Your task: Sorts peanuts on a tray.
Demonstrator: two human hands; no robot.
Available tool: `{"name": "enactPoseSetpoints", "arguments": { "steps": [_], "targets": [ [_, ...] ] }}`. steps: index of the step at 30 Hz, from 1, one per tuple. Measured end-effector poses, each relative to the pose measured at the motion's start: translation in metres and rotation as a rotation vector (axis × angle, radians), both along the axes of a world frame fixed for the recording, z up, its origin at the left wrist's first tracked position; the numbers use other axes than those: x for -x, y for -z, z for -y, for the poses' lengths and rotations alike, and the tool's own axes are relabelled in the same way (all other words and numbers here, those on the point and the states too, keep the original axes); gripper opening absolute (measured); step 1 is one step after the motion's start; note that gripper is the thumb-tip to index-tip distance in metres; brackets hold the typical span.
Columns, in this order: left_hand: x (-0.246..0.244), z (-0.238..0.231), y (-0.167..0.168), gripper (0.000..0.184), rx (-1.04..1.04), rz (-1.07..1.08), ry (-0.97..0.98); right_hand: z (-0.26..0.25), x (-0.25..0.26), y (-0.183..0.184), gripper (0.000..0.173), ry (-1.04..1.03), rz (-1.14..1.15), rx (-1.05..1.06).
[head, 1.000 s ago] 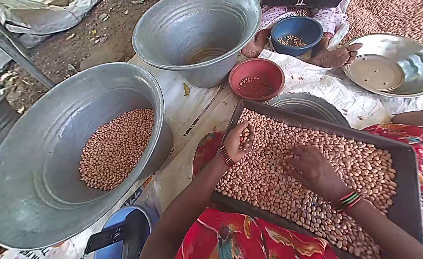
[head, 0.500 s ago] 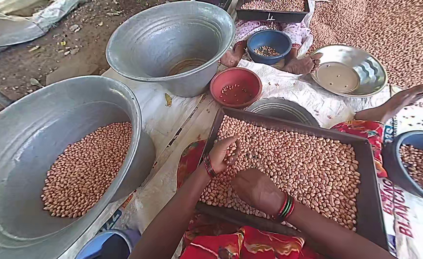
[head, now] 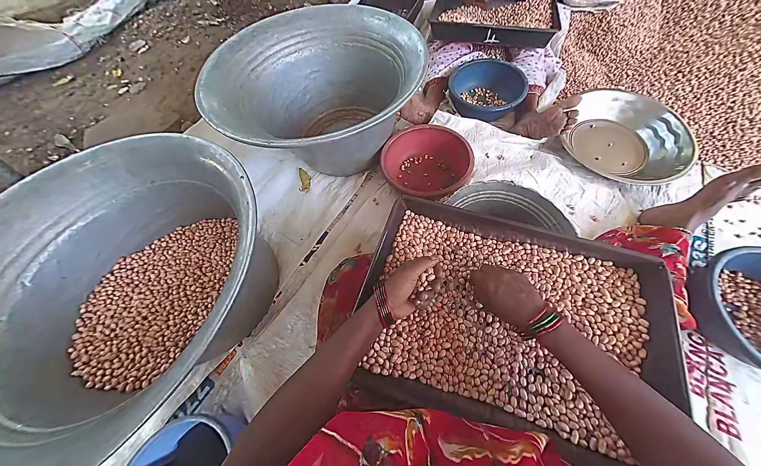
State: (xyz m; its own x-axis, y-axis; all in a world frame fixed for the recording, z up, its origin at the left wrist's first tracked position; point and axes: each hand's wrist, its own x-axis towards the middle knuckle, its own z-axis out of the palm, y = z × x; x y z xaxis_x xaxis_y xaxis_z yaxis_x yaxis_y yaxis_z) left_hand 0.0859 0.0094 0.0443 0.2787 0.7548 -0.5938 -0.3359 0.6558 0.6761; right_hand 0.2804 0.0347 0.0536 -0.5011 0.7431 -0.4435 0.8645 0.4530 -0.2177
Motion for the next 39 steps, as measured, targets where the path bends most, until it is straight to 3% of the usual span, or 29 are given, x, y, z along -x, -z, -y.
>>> {"name": "enactPoseSetpoints", "arguments": {
  "steps": [1, 2, 4, 6, 8, 10, 12, 14, 19, 25, 28, 30, 33, 36, 39],
  "targets": [
    [0.000, -0.001, 0.001, 0.035, -0.008, 0.001, -0.017, -0.007, 0.007, -0.013, 0.035, 0.017, 0.041, 0.079],
    [0.000, -0.001, 0.001, 0.036, -0.014, 0.005, -0.038, -0.012, 0.009, -0.018, 0.034, 0.036, -0.034, 0.006],
    [-0.001, -0.002, 0.001, 0.037, -0.022, 0.019, -0.101, -0.027, 0.008, -0.010, 0.024, 0.076, -0.422, -0.469],
    [0.001, -0.002, -0.001, 0.039, -0.026, 0.037, -0.187, -0.048, 0.015, -0.012, 0.022, 0.096, -0.606, -0.626],
    [0.004, -0.004, -0.002, 0.039, -0.027, 0.064, -0.252, -0.054, 0.021, -0.005, 0.018, 0.046, -0.500, -0.540],
    [0.005, -0.006, -0.004, 0.041, -0.033, 0.085, -0.297, -0.052, 0.032, -0.001, 0.028, 0.010, -0.189, -0.242],
    [0.005, -0.006, -0.004, 0.042, -0.038, 0.082, -0.312, -0.049, 0.040, 0.009, 0.033, -0.020, -0.043, -0.144],
    [0.006, -0.004, -0.002, 0.042, -0.047, 0.077, -0.314, -0.045, 0.043, 0.022, 0.031, -0.011, -0.077, -0.236],
    [0.002, -0.004, -0.002, 0.044, -0.071, 0.041, -0.336, -0.039, 0.041, 0.019, 0.033, 0.215, -0.228, -0.202],
    [-0.007, -0.004, 0.007, 0.043, -0.077, -0.052, -0.308, -0.036, 0.027, 0.020, 0.033, 0.187, -0.289, -0.089],
    [-0.013, 0.002, 0.003, 0.043, -0.161, -0.108, -0.358, -0.017, 0.028, 0.008, 0.034, 0.476, -0.724, 0.252],
    [-0.024, 0.012, -0.002, 0.041, -0.269, -0.150, -0.373, 0.014, 0.029, 0.004, 0.039, 0.743, -1.040, 0.659],
    [-0.049, 0.035, -0.004, 0.035, -0.540, -0.266, -0.241, 0.065, 0.027, -0.010, 0.041, 1.164, -1.329, 1.066],
    [-0.071, 0.058, 0.002, 0.021, -0.883, -0.494, 0.063, 0.098, 0.009, -0.013, 0.039, 1.484, -1.574, 1.129],
    [-0.092, 0.071, 0.010, 0.025, -1.281, -0.671, 0.226, 0.117, -0.009, -0.009, 0.036, 1.695, -1.752, 1.031]
  ]
}}
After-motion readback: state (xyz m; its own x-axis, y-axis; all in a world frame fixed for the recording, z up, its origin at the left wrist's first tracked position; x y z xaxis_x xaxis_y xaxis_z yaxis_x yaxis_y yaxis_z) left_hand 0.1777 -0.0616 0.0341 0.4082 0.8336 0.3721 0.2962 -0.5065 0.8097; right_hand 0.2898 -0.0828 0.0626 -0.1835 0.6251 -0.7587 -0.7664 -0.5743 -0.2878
